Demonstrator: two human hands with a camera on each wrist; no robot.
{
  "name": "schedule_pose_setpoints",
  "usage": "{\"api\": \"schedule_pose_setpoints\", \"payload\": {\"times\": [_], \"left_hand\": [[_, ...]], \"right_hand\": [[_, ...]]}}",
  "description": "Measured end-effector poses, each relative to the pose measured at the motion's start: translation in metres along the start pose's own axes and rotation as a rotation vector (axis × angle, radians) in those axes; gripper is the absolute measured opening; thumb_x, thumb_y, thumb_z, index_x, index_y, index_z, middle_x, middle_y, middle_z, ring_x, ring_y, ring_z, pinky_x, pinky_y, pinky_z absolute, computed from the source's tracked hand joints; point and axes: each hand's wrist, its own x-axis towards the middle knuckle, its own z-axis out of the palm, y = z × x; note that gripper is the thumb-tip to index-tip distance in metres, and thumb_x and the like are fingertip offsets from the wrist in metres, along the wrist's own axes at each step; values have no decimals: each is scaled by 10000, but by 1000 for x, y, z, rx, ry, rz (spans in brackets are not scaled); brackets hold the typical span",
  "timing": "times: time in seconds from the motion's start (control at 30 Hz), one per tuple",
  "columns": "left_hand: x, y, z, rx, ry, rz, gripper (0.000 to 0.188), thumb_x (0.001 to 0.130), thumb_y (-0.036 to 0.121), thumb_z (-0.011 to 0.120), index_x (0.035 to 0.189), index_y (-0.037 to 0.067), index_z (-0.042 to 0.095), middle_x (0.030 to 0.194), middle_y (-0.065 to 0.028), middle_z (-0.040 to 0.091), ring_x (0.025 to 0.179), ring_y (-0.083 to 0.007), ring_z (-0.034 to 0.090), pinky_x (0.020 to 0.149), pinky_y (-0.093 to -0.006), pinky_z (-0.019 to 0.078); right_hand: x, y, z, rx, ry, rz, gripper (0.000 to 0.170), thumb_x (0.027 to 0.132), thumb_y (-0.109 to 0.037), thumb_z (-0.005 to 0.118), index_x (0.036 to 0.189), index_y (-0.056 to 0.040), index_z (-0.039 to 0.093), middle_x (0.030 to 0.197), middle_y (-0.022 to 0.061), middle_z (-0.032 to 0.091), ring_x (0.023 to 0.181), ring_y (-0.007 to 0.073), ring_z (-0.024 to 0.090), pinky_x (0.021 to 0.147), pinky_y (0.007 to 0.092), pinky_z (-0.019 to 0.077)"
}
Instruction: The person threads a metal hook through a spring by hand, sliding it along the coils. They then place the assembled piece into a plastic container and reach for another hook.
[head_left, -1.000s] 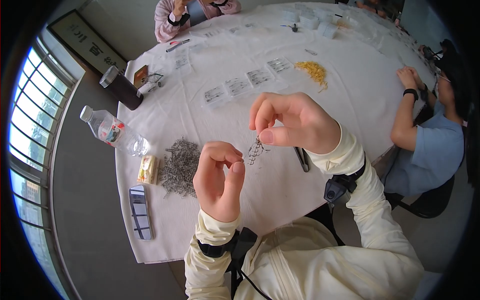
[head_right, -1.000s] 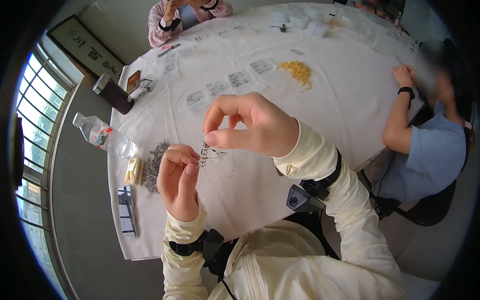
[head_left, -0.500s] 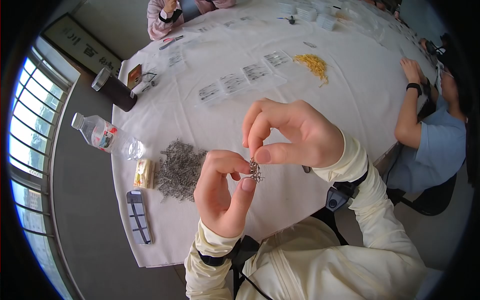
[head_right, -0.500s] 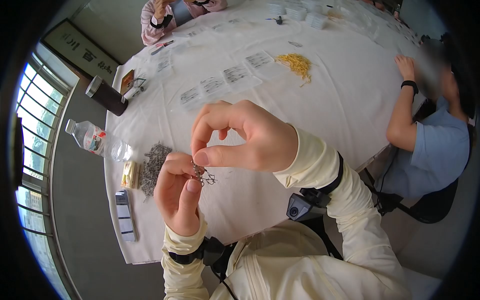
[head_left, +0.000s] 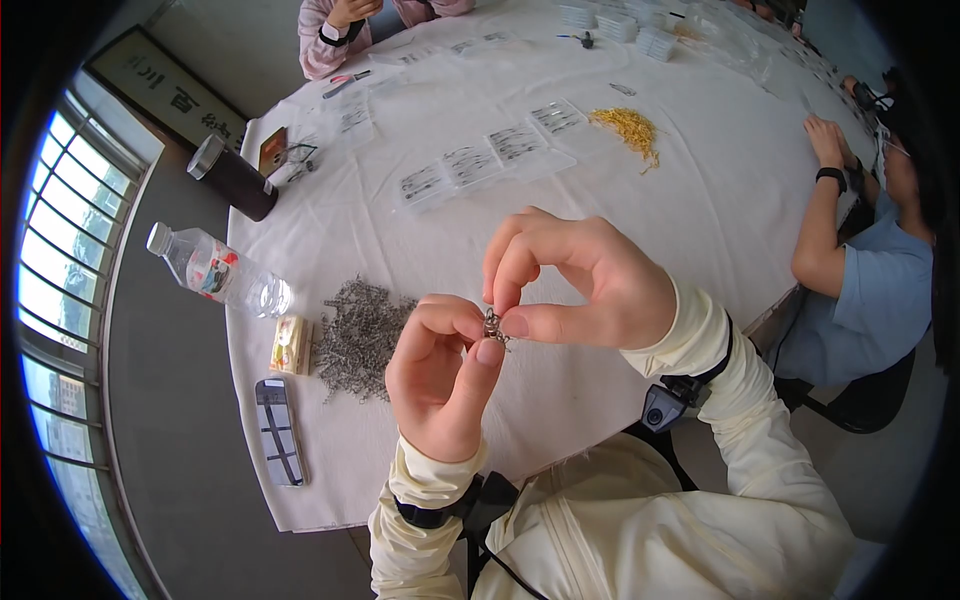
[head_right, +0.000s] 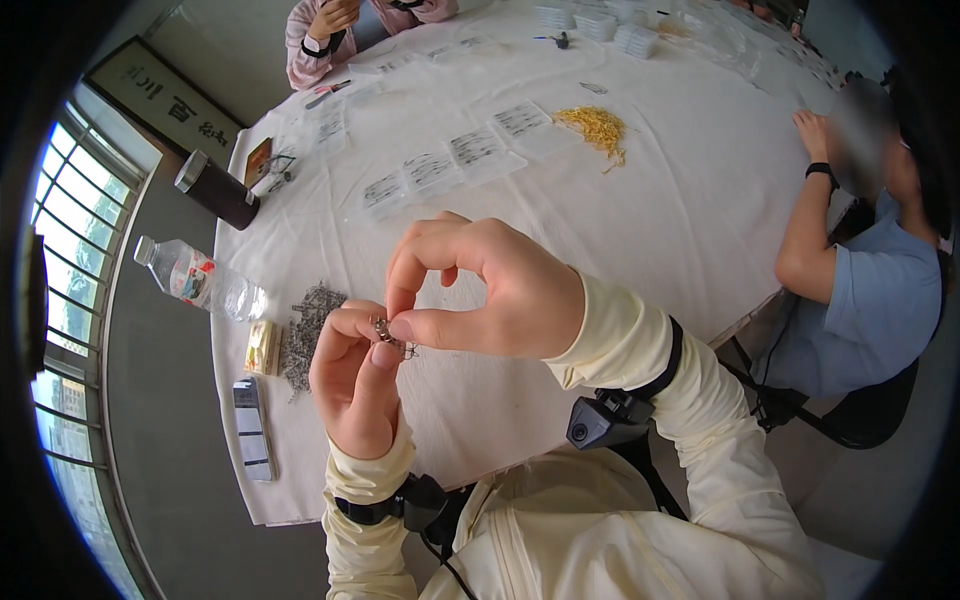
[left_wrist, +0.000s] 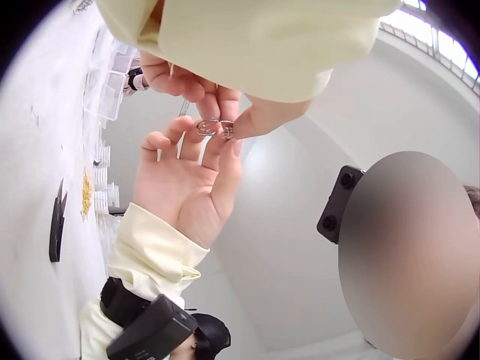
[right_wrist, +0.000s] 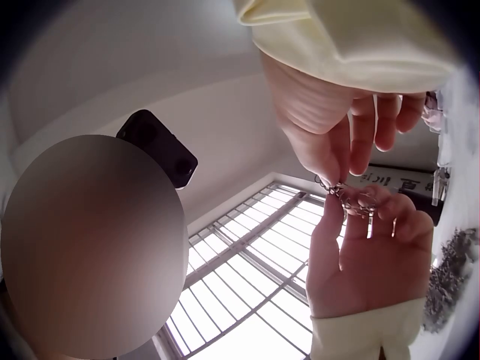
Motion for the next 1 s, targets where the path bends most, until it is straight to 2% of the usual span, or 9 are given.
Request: {"api": "schedule_pose_setpoints", "payload": {"times": [0.3, 0.37, 0.43, 0.53, 0.6, 0.67, 0.87, 0.93, 1.0], "left_hand": [[0, 2, 2, -4, 25, -29, 82, 901, 1, 594, 954, 7, 531, 953, -23, 515, 795, -83, 456, 706, -221, 390], [1, 0, 2, 36, 35, -17, 136, 918, 119, 581, 966, 0, 537, 945, -43, 539, 799, -112, 476, 733, -258, 389], [1, 0, 2, 33, 37, -25, 145, 921, 128, 580, 972, -3, 542, 942, -43, 540, 801, -114, 477, 731, -260, 387], [1, 0, 2, 29, 39, -33, 155, 925, 136, 576, 979, -7, 550, 934, -42, 541, 802, -117, 476, 728, -261, 383], [1, -1, 1, 27, 40, -33, 156, 925, 136, 574, 981, -8, 553, 930, -41, 542, 802, -117, 476, 727, -261, 380], [2, -1, 0, -34, 21, -33, 48, 926, 25, 577, 949, 1, 542, 937, -17, 526, 791, -81, 457, 700, -219, 382], [2, 0, 0, 24, -1, -58, 49, 927, 25, 579, 942, -6, 544, 924, -13, 524, 787, -78, 462, 694, -213, 383], [3, -2, -1, 35, -5, -62, 51, 930, 27, 581, 943, -9, 548, 927, -17, 532, 788, -78, 465, 696, -213, 385], [4, -4, -1, 45, -10, -65, 54, 932, 29, 584, 943, -13, 551, 930, -20, 539, 789, -79, 469, 698, -213, 387]], "right_hand": [[-1, 0, 3, 77, 14, 49, 87, 806, -53, 681, 848, -37, 607, 931, 59, 596, 906, 154, 543, 870, 311, 407], [-1, 3, 3, 99, 18, 66, 82, 810, -56, 678, 848, -35, 609, 934, 60, 595, 904, 151, 542, 870, 309, 407], [-1, 12, 5, 33, 75, -21, 123, 824, -199, 675, 887, -98, 646, 842, -30, 653, 816, 116, 550, 729, 292, 406], [-1, 12, 4, 20, 80, -14, 124, 823, -197, 673, 892, -96, 650, 837, -30, 655, 809, 112, 548, 723, 288, 405], [-1, 12, 3, 13, 78, -20, 126, 822, -198, 673, 892, -96, 651, 838, -29, 655, 809, 112, 548, 723, 287, 405], [-1, 11, 3, 7, 77, -26, 127, 822, -199, 673, 892, -95, 651, 839, -29, 656, 808, 111, 548, 723, 286, 404], [1, 2, 2, -31, 164, 1, 98, 818, -181, 675, 864, -97, 653, 822, -27, 636, 809, 117, 529, 717, 287, 390], [0, 2, -1, -85, 91, -20, 79, 828, -79, 652, 881, -35, 614, 924, 52, 611, 888, 140, 541, 832, 296, 401], [-1, 3, -2, -63, 98, -4, 79, 831, -81, 649, 882, -32, 612, 921, 53, 609, 889, 139, 540, 835, 297, 401]]}}
